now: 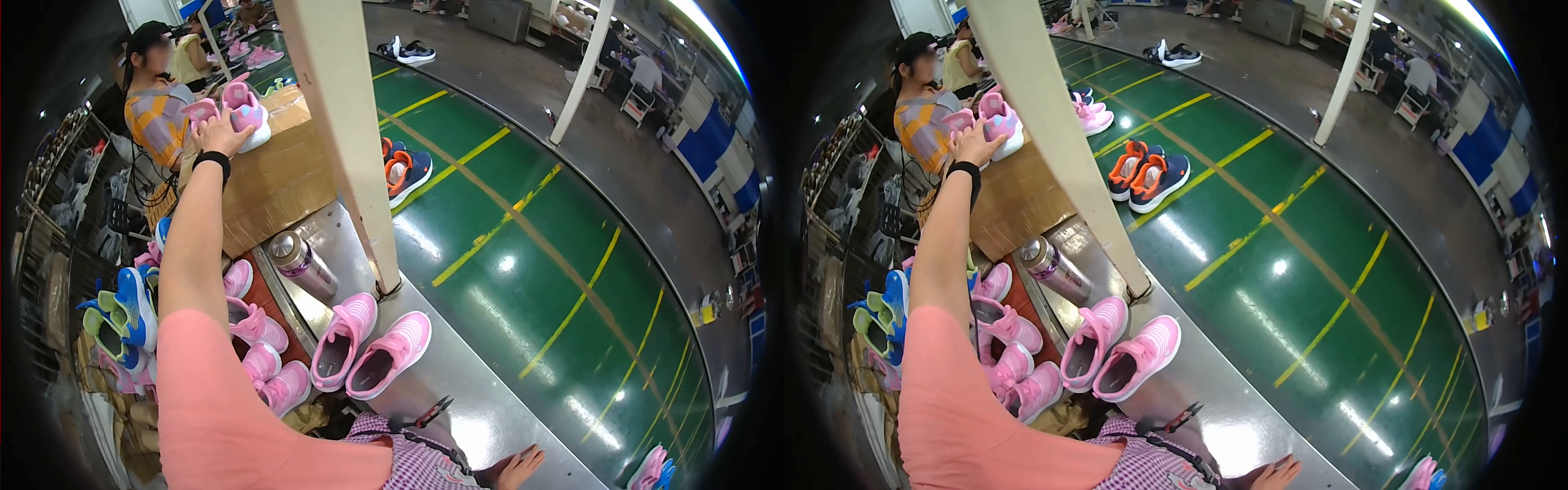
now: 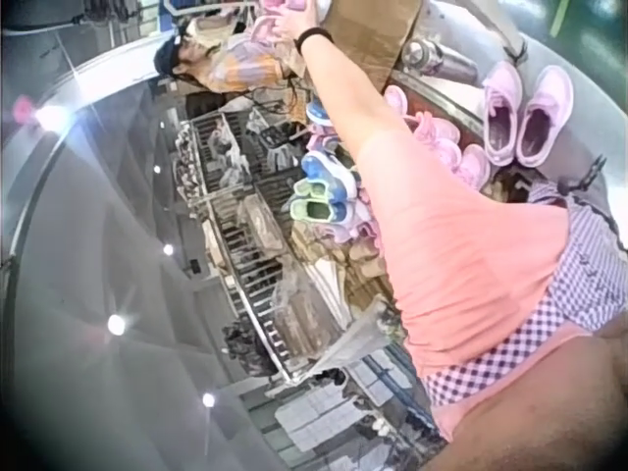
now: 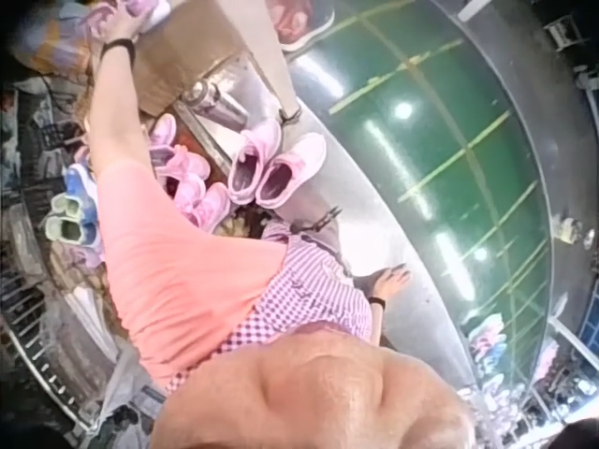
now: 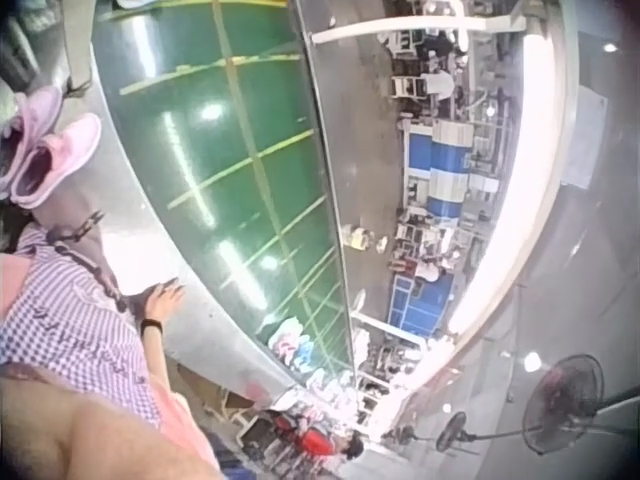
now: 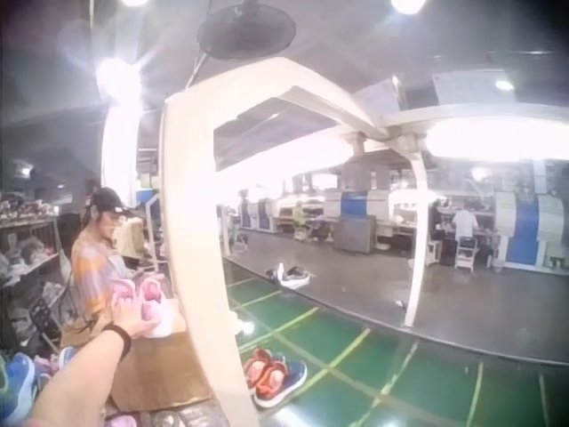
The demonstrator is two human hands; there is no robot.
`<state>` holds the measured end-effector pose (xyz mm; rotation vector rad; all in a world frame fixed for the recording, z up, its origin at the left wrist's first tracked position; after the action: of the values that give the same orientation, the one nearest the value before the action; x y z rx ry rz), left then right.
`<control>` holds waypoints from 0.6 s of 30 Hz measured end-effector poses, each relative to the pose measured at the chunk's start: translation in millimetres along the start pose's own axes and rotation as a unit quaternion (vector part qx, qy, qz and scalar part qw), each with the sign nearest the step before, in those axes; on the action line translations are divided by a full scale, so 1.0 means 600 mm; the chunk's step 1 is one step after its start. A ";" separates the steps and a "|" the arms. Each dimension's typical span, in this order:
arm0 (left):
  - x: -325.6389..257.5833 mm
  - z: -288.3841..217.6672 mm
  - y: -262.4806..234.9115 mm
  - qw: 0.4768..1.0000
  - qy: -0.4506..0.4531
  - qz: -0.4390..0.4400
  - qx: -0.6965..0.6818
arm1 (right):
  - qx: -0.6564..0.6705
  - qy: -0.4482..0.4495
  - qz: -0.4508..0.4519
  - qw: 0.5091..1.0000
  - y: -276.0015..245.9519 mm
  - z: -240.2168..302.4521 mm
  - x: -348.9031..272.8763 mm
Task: Sort shoes by color and prepare them for processing on a conveyor belt.
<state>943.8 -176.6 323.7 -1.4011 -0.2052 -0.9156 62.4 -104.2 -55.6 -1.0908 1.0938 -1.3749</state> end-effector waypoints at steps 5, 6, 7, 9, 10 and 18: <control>-0.026 0.013 -0.013 0.985 0.020 -0.164 -0.050 | -0.041 -0.012 0.004 0.999 -0.010 0.028 0.001; -0.047 0.017 -0.034 0.957 0.029 -0.273 -0.096 | -0.055 -0.017 0.002 0.998 -0.015 0.030 0.003; -0.077 0.004 -0.063 0.925 0.019 -0.341 -0.170 | -0.057 -0.016 0.004 0.998 -0.025 0.041 0.007; -0.139 -0.014 -0.095 0.898 0.038 -0.353 -0.259 | -0.044 0.027 0.076 0.996 -0.031 0.050 0.008; -0.176 -0.029 -0.114 0.862 0.055 -0.363 -0.351 | -0.046 0.035 0.076 0.995 -0.006 0.030 0.002; -0.581 -0.310 -0.304 0.641 0.522 -0.085 -0.556 | -0.027 0.073 -0.005 0.997 0.025 0.027 -0.003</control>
<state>525.8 -177.0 203.6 -1.6248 1.3699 -2.0490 81.0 -104.4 -67.5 -1.0492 1.2388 -1.4576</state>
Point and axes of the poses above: each hand's wrist, its own x-axis towards the middle knuckle, its own y-axis out of the palm, z = x × y, the point moved 6 cm from there along x, towards the middle knuckle, and after that the axes turned 12 degrees about -z, right-handed, at the moved point
